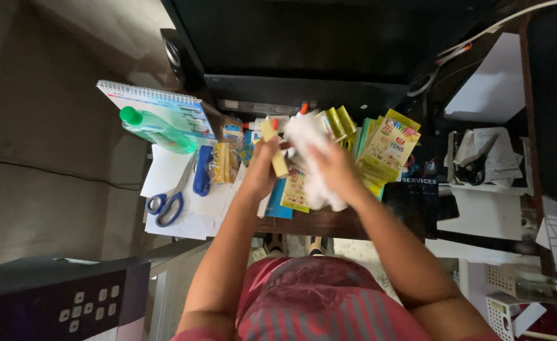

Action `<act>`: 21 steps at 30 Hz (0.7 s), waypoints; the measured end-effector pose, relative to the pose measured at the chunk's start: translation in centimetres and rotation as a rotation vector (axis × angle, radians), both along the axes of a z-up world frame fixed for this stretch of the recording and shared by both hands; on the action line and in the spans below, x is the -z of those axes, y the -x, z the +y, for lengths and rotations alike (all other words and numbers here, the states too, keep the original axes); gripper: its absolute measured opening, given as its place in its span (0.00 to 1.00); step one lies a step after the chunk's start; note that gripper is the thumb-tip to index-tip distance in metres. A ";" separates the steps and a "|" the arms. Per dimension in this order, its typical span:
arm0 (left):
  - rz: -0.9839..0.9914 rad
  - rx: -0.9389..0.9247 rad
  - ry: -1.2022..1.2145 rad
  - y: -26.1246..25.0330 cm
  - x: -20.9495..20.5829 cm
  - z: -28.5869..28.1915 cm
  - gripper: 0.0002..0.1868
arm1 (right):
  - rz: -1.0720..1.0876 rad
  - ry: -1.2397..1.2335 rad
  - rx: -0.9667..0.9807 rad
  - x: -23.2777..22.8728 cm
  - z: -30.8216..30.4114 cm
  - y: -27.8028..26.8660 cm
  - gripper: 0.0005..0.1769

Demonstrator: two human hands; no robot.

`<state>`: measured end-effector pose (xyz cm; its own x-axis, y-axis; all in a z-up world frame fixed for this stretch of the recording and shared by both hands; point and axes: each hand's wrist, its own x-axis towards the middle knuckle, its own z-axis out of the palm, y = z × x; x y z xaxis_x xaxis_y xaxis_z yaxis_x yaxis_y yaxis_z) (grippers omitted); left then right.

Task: The person wipes a white cloth on a cluttered desk surface and then proceeds to wipe several small yellow boxes and white glue bottles individually. The person moves the cleaned items from the desk to a shelf, arranging them in a row.

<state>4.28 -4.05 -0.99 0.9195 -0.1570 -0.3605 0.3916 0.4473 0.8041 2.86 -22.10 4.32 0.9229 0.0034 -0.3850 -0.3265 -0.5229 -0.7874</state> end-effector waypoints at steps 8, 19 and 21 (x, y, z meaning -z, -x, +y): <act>-0.206 0.407 -1.089 3.3 10.8 -3.8 0.62 | -0.685 -0.549 0.414 -0.7 -12.0 -2.3 0.23; -0.112 0.876 -1.808 1.1 5.9 -8.4 0.56 | -0.817 -0.645 0.399 0.0 -15.5 -1.0 0.27; -0.410 0.737 -1.888 -1.3 11.4 -9.3 0.52 | -0.812 -0.672 0.409 -0.2 -15.8 -0.7 0.27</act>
